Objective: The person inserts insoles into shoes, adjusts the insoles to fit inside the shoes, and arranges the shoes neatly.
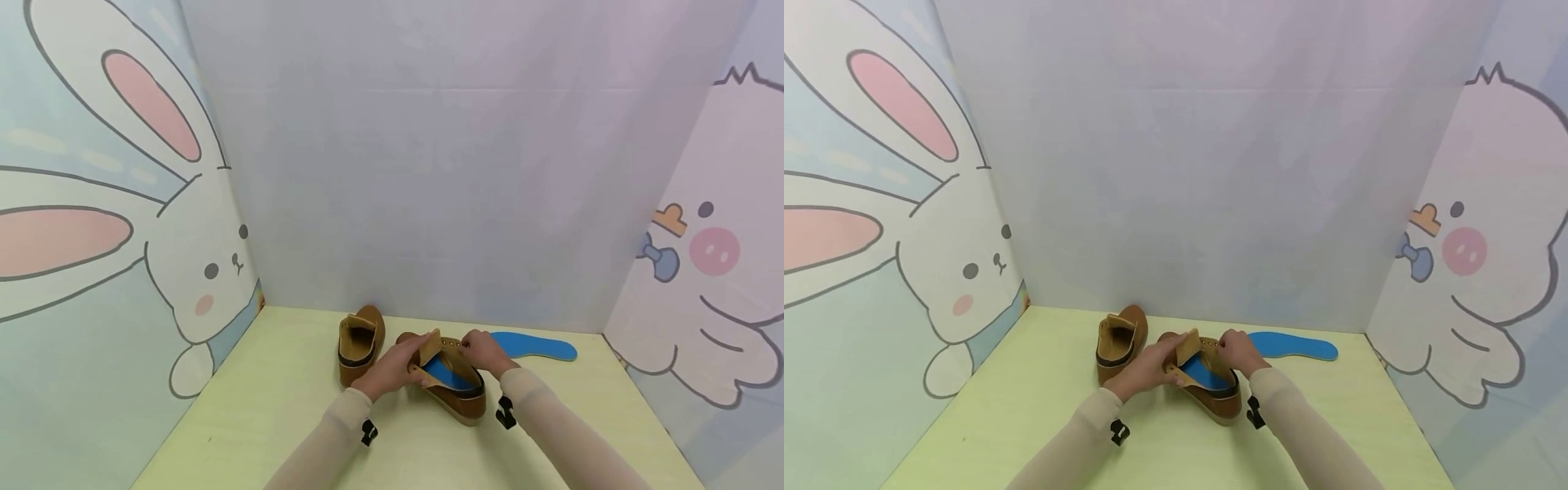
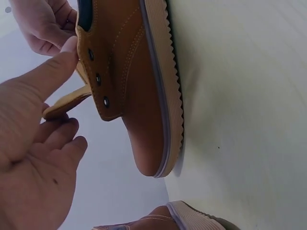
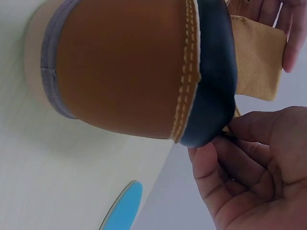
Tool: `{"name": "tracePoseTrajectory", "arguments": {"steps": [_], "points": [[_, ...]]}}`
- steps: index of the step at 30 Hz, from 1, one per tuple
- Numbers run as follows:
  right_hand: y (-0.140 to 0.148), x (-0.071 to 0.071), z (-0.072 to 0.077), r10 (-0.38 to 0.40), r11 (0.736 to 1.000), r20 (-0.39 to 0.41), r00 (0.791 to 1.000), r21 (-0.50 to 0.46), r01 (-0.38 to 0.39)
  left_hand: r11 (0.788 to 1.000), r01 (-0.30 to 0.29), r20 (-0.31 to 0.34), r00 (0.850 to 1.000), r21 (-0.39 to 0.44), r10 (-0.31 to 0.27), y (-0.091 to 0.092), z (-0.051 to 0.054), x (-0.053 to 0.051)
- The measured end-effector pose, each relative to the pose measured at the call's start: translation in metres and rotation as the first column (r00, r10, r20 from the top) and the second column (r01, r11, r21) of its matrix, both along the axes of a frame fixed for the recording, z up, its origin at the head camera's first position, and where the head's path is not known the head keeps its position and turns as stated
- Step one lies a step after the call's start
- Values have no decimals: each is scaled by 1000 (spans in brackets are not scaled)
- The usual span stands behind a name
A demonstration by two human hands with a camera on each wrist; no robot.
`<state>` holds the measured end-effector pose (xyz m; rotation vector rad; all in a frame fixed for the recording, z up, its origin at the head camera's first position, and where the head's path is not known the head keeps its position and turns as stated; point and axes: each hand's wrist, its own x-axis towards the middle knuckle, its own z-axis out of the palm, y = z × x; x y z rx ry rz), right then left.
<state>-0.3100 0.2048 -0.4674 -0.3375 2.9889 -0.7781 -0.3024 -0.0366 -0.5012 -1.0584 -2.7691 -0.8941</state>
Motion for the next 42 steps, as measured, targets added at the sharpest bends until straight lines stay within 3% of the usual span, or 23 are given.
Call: {"name": "tracePoseTrajectory", "arguments": {"steps": [10,23,26,29,32,34,36,40,42], "points": [[2,4,2,7,1000,-13,1000,17,-7,993,116,-58,991,-17,-117,5,2,11],[4,-1,3,9,999,-30,999,44,-8,984,168,-68,983,-65,-173,10,3,20],[4,0,3,15,999,-32,999,50,-14,992,111,-69,991,-56,-115,9,2,23],[3,2,3,38,998,-26,999,40,-37,998,-55,-39,998,31,56,8,-1,31],[3,4,4,69,997,-21,997,21,-68,955,-260,10,965,144,261,7,-5,40],[3,4,5,84,996,-17,996,1,-84,922,-332,51,943,199,328,8,-9,47],[4,4,5,92,996,-15,996,-9,-92,916,-335,73,942,221,327,9,-12,53],[6,4,4,97,995,-1,995,-21,-97,929,-257,92,966,265,241,15,-18,63],[6,5,4,97,995,8,995,-21,-96,929,-238,90,971,283,221,18,-21,65]]}}
